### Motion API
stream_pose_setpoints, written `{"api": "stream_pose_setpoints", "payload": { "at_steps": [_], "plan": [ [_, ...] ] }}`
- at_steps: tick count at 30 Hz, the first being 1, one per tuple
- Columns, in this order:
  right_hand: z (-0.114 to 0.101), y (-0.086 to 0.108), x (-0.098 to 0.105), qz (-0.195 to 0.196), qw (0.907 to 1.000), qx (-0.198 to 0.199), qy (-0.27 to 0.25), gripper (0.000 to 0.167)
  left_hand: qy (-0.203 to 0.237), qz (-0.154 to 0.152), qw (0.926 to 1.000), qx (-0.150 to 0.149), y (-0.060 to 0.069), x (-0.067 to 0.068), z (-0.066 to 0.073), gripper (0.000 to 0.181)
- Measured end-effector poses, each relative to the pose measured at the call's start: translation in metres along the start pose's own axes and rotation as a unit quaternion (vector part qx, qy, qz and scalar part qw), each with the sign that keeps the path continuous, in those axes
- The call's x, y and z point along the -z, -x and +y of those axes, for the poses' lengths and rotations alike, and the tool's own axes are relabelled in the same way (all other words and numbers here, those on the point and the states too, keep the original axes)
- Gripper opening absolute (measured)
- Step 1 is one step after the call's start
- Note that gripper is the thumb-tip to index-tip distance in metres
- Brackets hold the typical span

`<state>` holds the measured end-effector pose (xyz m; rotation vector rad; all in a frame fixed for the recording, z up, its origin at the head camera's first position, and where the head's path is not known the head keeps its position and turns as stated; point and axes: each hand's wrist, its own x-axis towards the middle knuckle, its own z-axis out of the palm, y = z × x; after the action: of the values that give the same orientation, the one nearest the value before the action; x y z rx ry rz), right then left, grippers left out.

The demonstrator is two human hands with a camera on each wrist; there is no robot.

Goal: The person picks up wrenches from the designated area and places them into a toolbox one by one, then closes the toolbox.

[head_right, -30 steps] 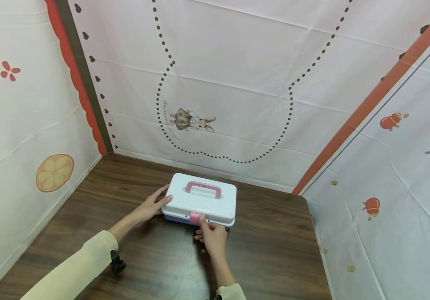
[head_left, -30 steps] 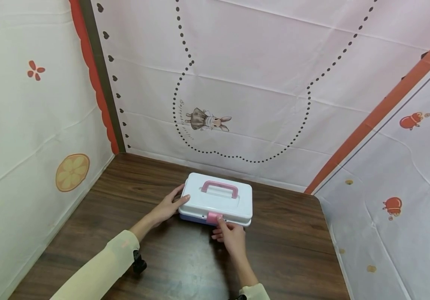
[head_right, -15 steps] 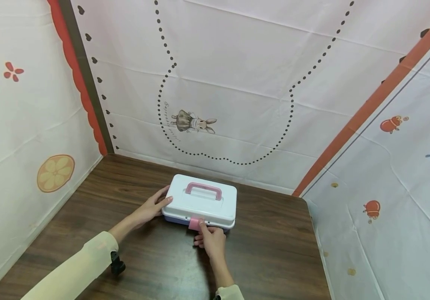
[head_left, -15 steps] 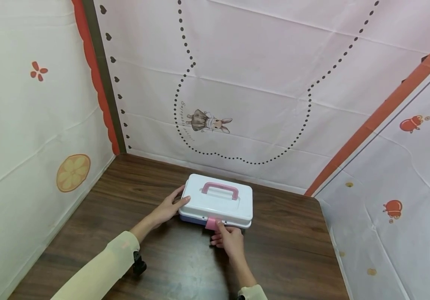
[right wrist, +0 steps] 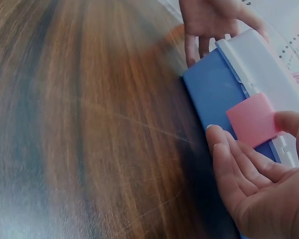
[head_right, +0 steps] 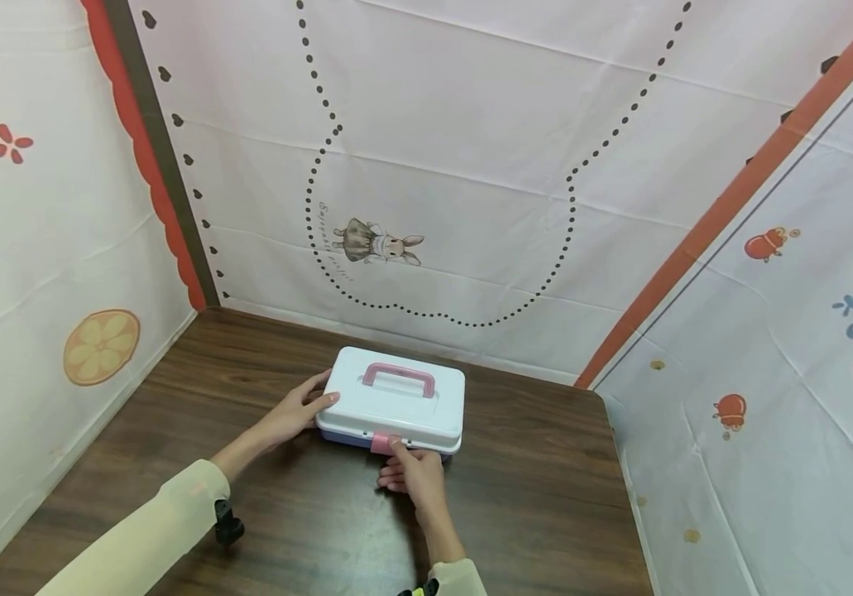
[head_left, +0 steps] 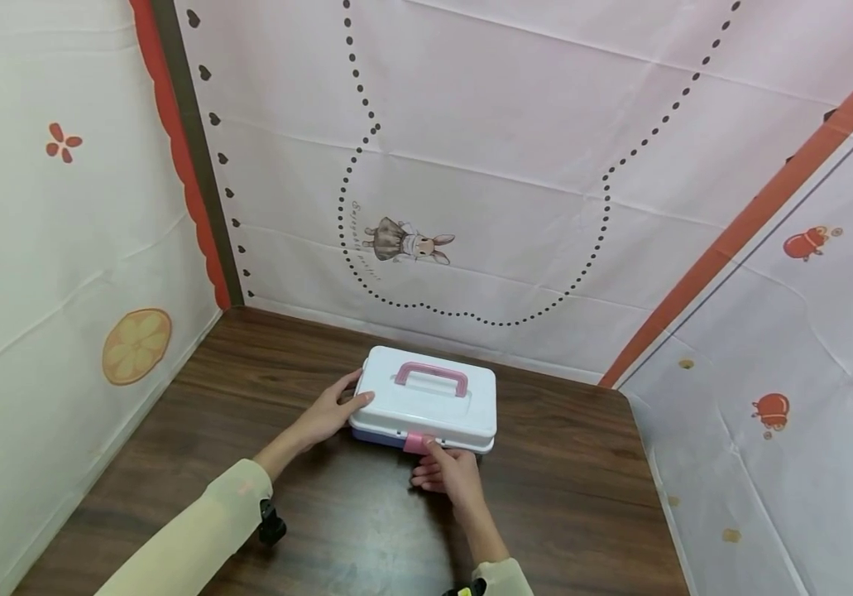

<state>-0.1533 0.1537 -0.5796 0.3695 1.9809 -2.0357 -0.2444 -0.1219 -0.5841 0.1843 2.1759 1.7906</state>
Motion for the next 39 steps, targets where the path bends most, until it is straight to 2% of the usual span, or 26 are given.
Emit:
{"api": "stream_pose_setpoints", "payload": {
  "at_steps": [8, 12, 20, 31, 39],
  "plan": [
    [0.0025, -0.0010, -0.0013, -0.011, 0.9980, -0.018, -0.060, 0.062, -0.003, 0.000, 0.9999, 0.014, -0.0011, 0.0023, -0.0001, 0.087],
    [0.0035, -0.0008, -0.0023, -0.014, 0.9970, -0.022, -0.073, 0.062, 0.001, 0.000, 0.9998, 0.022, -0.0005, 0.0027, 0.0008, 0.087],
    [0.0027, -0.0037, -0.0037, -0.021, 0.9945, -0.020, -0.100, 0.055, 0.013, -0.006, 0.9997, 0.018, -0.0013, 0.0037, 0.0008, 0.088],
    [0.0040, -0.0042, -0.0039, -0.029, 0.9949, -0.019, -0.095, 0.054, 0.003, -0.015, 0.9997, 0.021, -0.0014, 0.0052, -0.0011, 0.091],
    [0.0039, -0.0021, -0.0056, -0.019, 0.9969, -0.018, -0.075, 0.062, 0.001, -0.018, 0.9997, 0.018, -0.0001, 0.0047, -0.0012, 0.092]
  ]
}}
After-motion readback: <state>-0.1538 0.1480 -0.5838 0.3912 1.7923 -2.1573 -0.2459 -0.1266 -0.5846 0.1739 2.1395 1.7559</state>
